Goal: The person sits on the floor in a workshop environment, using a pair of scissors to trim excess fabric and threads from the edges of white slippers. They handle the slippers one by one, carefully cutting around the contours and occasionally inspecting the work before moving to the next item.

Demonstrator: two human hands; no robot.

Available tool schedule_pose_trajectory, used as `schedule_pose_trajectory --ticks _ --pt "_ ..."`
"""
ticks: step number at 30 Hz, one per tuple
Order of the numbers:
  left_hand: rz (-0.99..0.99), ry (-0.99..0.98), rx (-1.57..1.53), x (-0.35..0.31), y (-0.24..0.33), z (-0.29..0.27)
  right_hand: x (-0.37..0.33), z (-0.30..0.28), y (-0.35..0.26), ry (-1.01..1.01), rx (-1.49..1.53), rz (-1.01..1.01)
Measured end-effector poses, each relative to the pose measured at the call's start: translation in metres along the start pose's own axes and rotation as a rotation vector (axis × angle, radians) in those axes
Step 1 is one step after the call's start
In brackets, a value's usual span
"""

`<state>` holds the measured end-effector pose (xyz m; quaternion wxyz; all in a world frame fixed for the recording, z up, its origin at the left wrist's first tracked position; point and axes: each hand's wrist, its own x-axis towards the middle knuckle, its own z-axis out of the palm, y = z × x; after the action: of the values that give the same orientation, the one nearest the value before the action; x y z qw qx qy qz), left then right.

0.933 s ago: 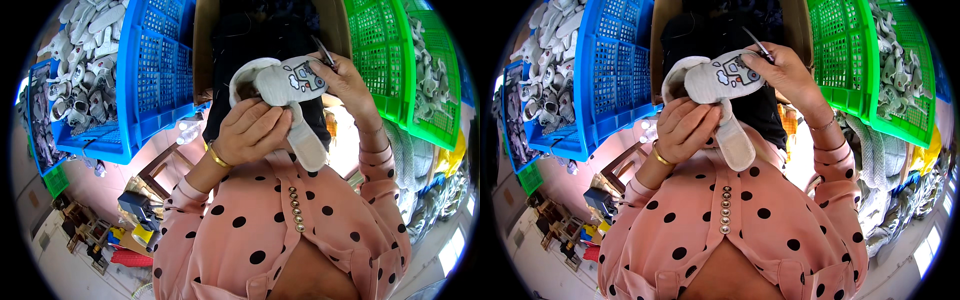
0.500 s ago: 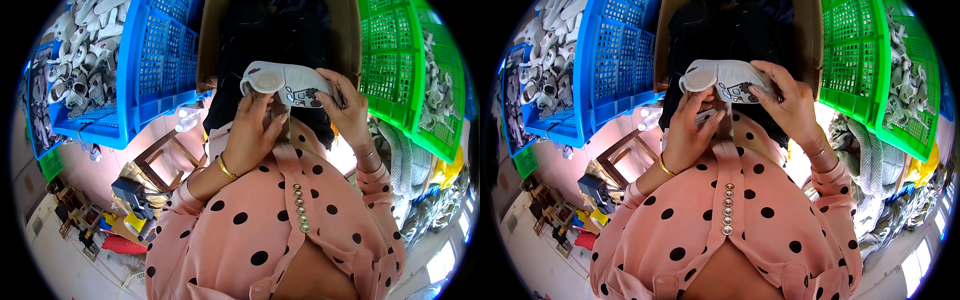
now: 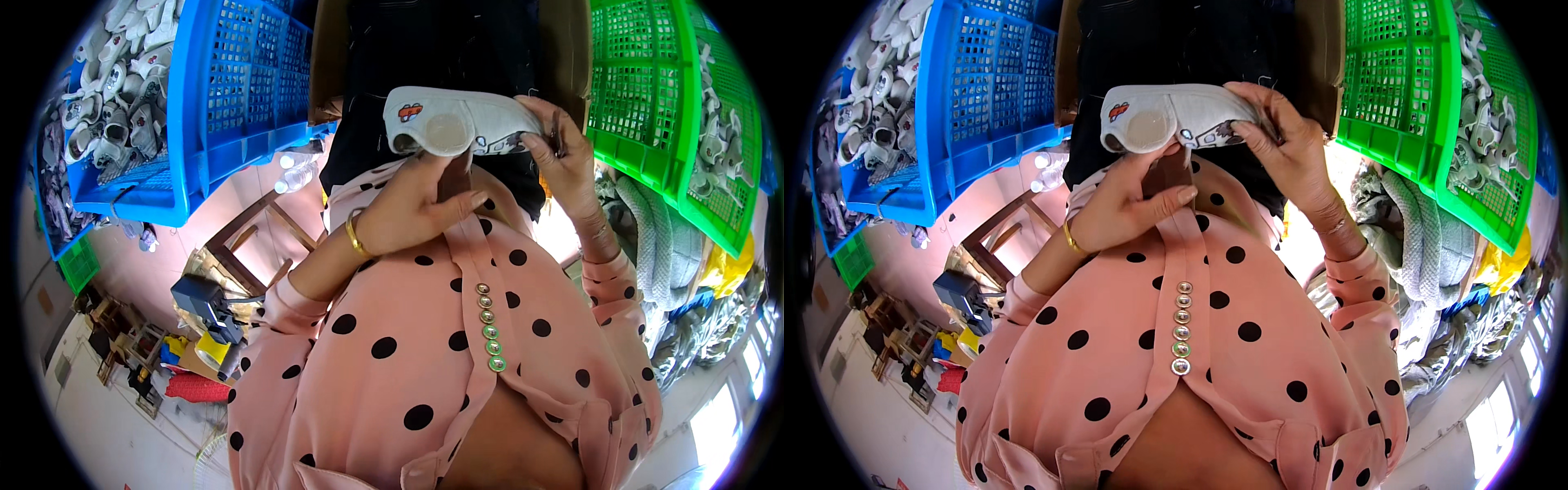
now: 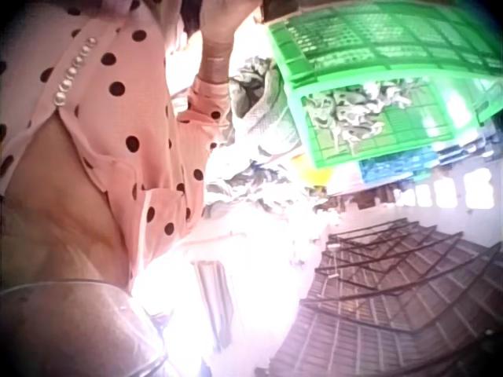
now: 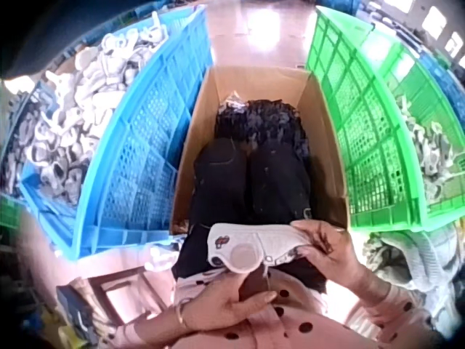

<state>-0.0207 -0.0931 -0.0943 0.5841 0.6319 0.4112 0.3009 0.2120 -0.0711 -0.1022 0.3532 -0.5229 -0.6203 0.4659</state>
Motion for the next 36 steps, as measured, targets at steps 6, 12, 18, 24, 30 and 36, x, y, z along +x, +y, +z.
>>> schedule_pose_trajectory --ticks 6,12,18,24,30,36 --pt "0.502 0.417 0.736 -0.018 -0.007 -0.023 -0.008 -0.01 0.015 -0.048 0.264 0.06" --pt "0.772 0.38 0.842 0.008 -0.017 -0.03 -0.009 -0.004 0.019 -0.083 0.204 0.036" --pt "0.82 0.36 0.877 0.006 -0.031 -0.025 -0.008 -0.015 0.0 0.046 -0.745 -0.113" --pt "0.83 0.336 0.885 0.0 -0.035 -0.023 -0.018 0.007 -0.03 -0.156 -0.822 -0.185" --pt "0.854 0.378 0.918 0.0 -0.034 -0.022 -0.007 0.01 -0.045 -0.226 -1.001 -0.221" --pt "0.889 0.437 0.946 0.002 -0.035 -0.021 -0.003 0.013 -0.051 -0.258 -1.05 -0.225"
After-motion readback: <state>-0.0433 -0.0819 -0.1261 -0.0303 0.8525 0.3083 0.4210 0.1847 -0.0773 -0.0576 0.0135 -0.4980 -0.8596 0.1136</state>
